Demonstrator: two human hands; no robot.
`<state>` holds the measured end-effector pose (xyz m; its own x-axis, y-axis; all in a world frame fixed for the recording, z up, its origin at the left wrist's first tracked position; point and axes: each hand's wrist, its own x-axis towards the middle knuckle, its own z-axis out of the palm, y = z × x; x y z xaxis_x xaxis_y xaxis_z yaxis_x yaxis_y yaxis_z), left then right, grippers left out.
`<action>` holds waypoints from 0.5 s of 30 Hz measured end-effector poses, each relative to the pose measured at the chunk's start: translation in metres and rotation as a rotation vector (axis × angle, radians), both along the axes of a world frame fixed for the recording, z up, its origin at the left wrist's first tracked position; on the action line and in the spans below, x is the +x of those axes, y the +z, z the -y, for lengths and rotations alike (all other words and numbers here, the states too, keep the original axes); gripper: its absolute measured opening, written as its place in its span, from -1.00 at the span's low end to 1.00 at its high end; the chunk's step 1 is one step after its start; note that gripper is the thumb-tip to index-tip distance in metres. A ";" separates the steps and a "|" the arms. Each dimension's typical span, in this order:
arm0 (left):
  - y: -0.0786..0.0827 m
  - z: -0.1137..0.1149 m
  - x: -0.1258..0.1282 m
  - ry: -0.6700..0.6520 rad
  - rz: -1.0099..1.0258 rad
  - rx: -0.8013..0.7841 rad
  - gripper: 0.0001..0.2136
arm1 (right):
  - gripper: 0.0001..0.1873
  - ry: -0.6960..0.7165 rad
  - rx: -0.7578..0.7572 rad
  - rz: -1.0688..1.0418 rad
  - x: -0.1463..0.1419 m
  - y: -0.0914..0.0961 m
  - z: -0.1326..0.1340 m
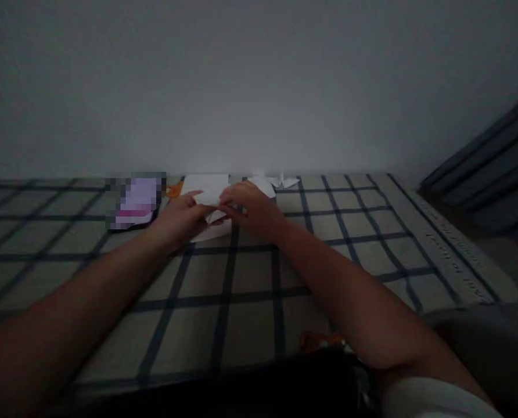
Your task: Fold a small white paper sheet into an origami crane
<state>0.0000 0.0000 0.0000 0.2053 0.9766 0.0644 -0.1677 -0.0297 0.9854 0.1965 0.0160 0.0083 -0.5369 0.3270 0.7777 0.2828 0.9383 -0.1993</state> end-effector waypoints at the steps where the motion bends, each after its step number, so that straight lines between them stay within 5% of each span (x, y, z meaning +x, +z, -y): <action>1: 0.001 0.002 0.000 -0.008 0.021 -0.011 -0.67 | -0.83 -0.004 -0.015 0.006 0.000 -0.001 0.000; 8: 0.003 0.008 0.003 0.003 -0.029 -0.050 -0.74 | -0.63 -0.043 -0.092 0.081 0.004 -0.008 -0.005; 15: 0.005 0.010 0.010 -0.006 0.023 -0.096 -0.73 | -0.75 -0.094 -0.093 0.139 0.005 -0.011 -0.008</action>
<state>0.0096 -0.0097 0.0047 0.2104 0.9773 -0.0246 -0.1898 0.0655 0.9796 0.2011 0.0235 -0.0026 -0.6007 0.4475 0.6625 0.3988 0.8860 -0.2368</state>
